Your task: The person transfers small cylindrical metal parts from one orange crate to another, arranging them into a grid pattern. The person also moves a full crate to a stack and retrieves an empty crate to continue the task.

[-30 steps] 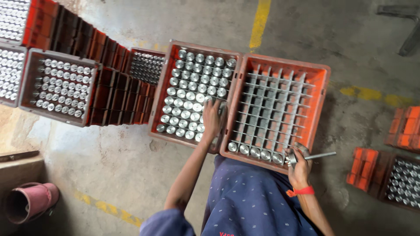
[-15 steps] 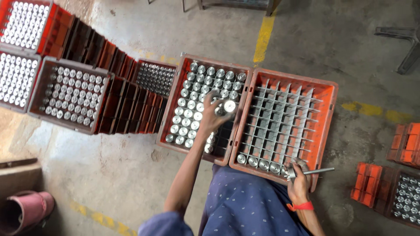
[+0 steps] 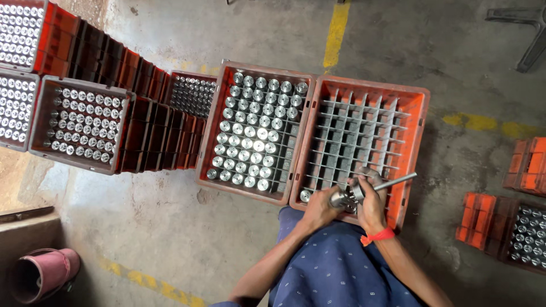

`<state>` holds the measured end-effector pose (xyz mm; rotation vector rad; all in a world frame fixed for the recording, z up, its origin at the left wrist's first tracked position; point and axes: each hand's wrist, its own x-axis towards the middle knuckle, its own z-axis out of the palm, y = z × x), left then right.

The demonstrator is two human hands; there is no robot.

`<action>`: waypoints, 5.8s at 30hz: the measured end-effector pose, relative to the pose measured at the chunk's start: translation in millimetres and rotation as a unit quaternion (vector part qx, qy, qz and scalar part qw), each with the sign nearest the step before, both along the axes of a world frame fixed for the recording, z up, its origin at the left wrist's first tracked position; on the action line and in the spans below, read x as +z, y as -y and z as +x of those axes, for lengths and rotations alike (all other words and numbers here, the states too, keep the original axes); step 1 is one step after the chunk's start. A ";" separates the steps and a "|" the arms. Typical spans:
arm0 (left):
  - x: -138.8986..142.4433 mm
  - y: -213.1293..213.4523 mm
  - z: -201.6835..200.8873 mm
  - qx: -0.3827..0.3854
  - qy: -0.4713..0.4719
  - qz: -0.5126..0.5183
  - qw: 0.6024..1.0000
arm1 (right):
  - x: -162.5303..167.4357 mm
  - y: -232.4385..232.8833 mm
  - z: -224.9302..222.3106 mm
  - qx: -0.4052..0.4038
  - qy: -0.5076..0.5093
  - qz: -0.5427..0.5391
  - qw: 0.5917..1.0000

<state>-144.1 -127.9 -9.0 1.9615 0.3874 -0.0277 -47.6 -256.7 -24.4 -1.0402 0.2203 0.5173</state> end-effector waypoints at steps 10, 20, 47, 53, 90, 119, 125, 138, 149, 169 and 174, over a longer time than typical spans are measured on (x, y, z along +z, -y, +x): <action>-19.7 47.2 12.7 -0.101 -0.117 -0.036 0.987 | -16.9 50.0 -0.3 0.106 0.017 -0.056 0.993; -23.3 60.5 27.3 -0.194 -0.034 0.007 0.980 | -57.0 123.4 48.9 -0.069 -0.053 -0.014 0.996; -41.1 -202.1 132.2 0.106 0.032 0.394 0.913 | -59.0 77.6 -22.5 -0.090 -0.070 -0.023 0.993; -9.5 -205.6 109.5 0.107 0.154 0.269 0.945 | -53.6 73.8 -32.7 -0.072 -0.062 -0.033 0.995; -30.6 -34.2 -39.1 -0.012 0.039 0.422 0.906 | -74.0 58.9 25.3 -0.014 -0.063 -0.021 0.998; -2.5 -232.3 144.9 0.061 0.149 0.265 0.951 | -74.7 73.6 -60.7 -0.122 -0.097 -0.099 0.983; -7.4 -168.1 87.2 0.182 0.140 -0.222 0.948 | -59.4 57.8 -44.3 -0.064 -0.094 -0.083 0.990; -10.1 12.1 -5.4 -0.028 -0.080 -0.013 0.996 | 4.4 -0.2 -10.2 0.021 -0.017 -0.027 0.999; -19.8 8.4 -6.8 -0.109 -0.128 -0.040 0.985 | -58.1 36.6 13.1 0.064 -0.117 -0.003 0.991; -32.3 -172.2 90.4 0.102 0.033 0.314 0.943 | -71.8 77.1 -14.3 -0.076 -0.101 -0.060 0.990; -25.4 -218.5 173.8 0.094 0.034 0.394 0.914 | -67.1 83.2 -33.5 -0.111 -0.097 -0.034 0.988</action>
